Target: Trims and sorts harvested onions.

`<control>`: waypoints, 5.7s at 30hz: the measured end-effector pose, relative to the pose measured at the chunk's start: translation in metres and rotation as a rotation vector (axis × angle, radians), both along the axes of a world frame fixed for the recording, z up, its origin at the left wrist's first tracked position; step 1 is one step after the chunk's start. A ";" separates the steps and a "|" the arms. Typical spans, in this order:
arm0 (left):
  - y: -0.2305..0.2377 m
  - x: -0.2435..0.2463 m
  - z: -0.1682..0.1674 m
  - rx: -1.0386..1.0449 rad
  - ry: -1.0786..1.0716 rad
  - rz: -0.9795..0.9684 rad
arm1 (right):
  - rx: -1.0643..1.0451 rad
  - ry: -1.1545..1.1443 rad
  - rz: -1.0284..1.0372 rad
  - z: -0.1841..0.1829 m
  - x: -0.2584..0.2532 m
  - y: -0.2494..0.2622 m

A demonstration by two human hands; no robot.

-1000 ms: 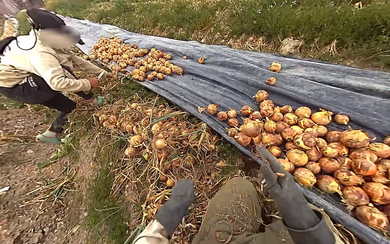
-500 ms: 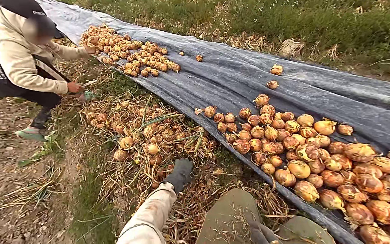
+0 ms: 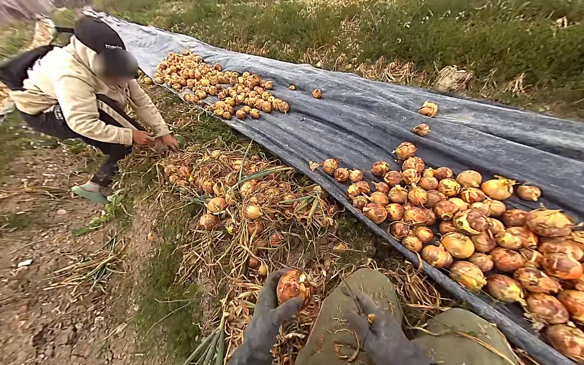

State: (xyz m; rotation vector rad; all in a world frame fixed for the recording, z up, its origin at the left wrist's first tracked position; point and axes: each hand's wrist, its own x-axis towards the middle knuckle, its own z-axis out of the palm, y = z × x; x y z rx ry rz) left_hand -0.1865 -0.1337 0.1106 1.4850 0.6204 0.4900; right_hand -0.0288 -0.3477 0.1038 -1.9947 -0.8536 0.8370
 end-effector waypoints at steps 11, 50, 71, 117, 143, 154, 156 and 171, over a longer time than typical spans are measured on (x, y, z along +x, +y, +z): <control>-0.032 -0.013 0.069 0.259 0.506 -0.494 | 0.361 -0.418 -0.096 0.021 -0.034 0.023; 0.147 0.052 -0.162 1.321 1.500 -0.812 | 0.132 0.691 -0.740 0.035 0.047 -0.049; -0.049 0.009 0.055 0.401 0.255 -0.515 | 0.502 0.330 -0.192 0.012 -0.031 0.015; 0.043 -0.050 0.006 0.554 0.542 -0.067 | -0.040 0.101 0.030 0.001 -0.004 -0.005; -0.094 0.112 0.062 0.863 0.652 -1.080 | 0.330 0.506 -0.318 -0.033 0.032 -0.038; 0.088 0.334 -0.043 0.808 1.106 -0.304 | -0.053 -0.032 -0.512 -0.040 0.261 -0.024; 0.121 0.381 -0.069 0.857 1.160 -0.189 | -0.107 0.070 -0.518 -0.056 0.273 -0.030; 0.207 0.398 0.012 0.255 1.198 -0.211 | -0.324 0.505 -0.240 0.043 0.277 0.038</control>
